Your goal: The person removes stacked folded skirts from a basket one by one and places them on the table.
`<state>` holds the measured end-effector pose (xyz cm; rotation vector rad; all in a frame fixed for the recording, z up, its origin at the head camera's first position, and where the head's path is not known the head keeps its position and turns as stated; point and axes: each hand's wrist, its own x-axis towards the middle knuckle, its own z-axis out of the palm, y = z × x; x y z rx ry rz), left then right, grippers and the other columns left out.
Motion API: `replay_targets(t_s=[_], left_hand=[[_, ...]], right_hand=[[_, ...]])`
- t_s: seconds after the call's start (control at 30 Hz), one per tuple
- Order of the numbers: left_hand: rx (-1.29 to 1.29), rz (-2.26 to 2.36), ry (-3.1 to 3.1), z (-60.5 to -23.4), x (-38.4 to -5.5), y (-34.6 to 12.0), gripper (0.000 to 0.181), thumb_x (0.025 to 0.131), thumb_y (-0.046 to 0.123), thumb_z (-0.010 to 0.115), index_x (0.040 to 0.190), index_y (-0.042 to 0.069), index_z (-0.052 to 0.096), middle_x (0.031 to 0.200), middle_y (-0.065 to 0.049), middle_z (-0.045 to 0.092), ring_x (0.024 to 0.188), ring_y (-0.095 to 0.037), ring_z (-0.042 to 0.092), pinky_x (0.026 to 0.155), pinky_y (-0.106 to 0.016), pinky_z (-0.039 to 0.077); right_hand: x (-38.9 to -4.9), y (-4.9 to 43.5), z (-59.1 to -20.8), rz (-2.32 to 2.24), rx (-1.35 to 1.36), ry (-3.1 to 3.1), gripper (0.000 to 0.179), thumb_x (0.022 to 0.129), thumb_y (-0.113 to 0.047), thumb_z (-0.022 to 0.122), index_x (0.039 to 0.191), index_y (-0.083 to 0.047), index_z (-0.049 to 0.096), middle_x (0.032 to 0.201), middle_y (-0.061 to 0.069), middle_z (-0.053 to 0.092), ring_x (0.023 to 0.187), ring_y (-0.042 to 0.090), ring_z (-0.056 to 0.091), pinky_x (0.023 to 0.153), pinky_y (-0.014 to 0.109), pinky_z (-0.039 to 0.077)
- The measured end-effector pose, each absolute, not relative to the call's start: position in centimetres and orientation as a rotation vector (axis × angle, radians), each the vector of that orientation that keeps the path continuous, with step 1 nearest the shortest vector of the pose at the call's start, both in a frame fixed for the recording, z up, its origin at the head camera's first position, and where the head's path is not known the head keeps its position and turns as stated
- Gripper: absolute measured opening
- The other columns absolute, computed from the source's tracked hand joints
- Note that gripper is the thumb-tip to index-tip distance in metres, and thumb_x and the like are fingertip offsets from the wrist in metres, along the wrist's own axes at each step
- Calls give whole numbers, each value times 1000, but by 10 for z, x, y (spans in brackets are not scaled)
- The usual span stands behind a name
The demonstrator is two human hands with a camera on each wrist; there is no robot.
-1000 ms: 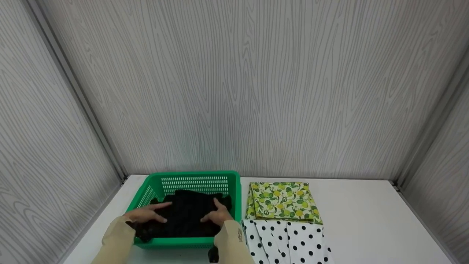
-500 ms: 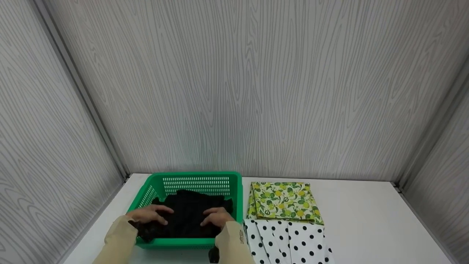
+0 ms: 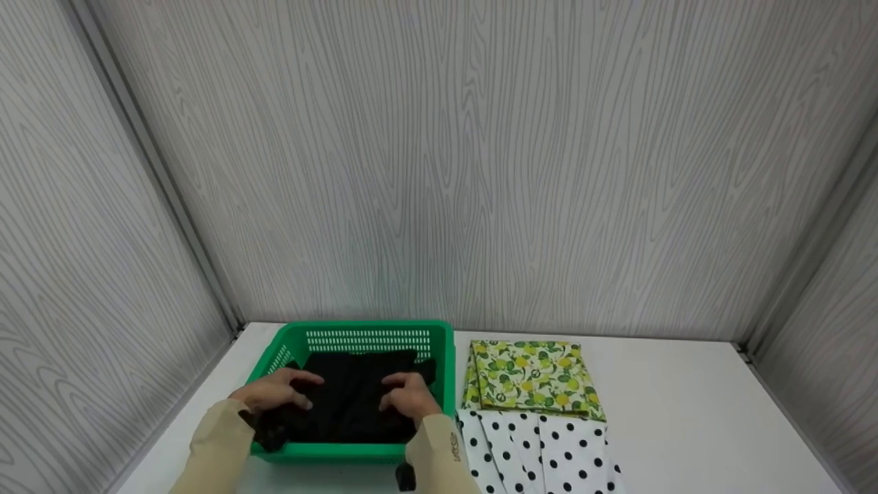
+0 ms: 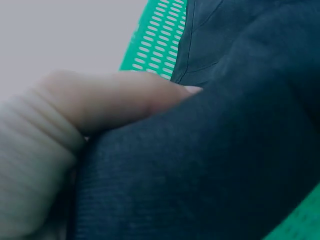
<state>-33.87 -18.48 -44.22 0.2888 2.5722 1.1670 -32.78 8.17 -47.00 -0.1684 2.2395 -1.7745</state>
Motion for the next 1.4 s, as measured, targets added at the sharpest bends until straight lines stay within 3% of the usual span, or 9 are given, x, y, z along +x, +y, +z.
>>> replay_targets(t_s=[0.2,0.57,0.87,1.03,1.23,1.4], left_hand=[[320,1295,2561,-434,-334,-183,47,73,-2,66,120,0,58,129,-22,44,111,-31,45,87,-44,41],[391,1498,2594,-416,-325,-174,51,75,1,65,125,2,55,135,-20,40,124,-35,35,95,-47,35],[446,1596,2599,-394,-310,-161,51,76,-2,63,126,-1,52,136,-22,39,113,-29,39,91,-44,34],[451,1603,2618,-397,-313,-154,52,78,1,63,128,4,52,137,-17,40,105,-27,40,87,-39,35],[486,1620,2609,-391,-310,-141,52,79,2,63,129,6,52,136,-15,41,118,-27,39,95,-45,33],[516,1643,2600,-389,-309,-127,52,80,3,63,130,5,51,134,-17,42,117,-28,41,93,-45,36]], right_hand=[[-326,88,-459,-1791,-264,2262,50,71,0,64,121,-4,58,130,21,42,103,28,47,81,38,45],[-321,104,-430,-1817,-401,2335,52,73,1,63,124,-5,56,134,21,39,105,30,45,85,40,43],[-314,114,-408,-1821,-433,2373,52,73,2,63,124,-6,56,133,20,41,107,29,45,87,39,42],[-316,126,-406,-1821,-456,2392,52,73,2,62,123,-7,57,132,19,42,105,28,46,82,36,44],[-312,139,-401,-1822,-441,2448,52,72,3,63,122,-10,59,129,17,45,100,28,48,81,37,45],[-308,152,-394,-1810,-430,2480,52,71,2,64,121,-11,59,127,15,47,98,27,48,77,34,45]])
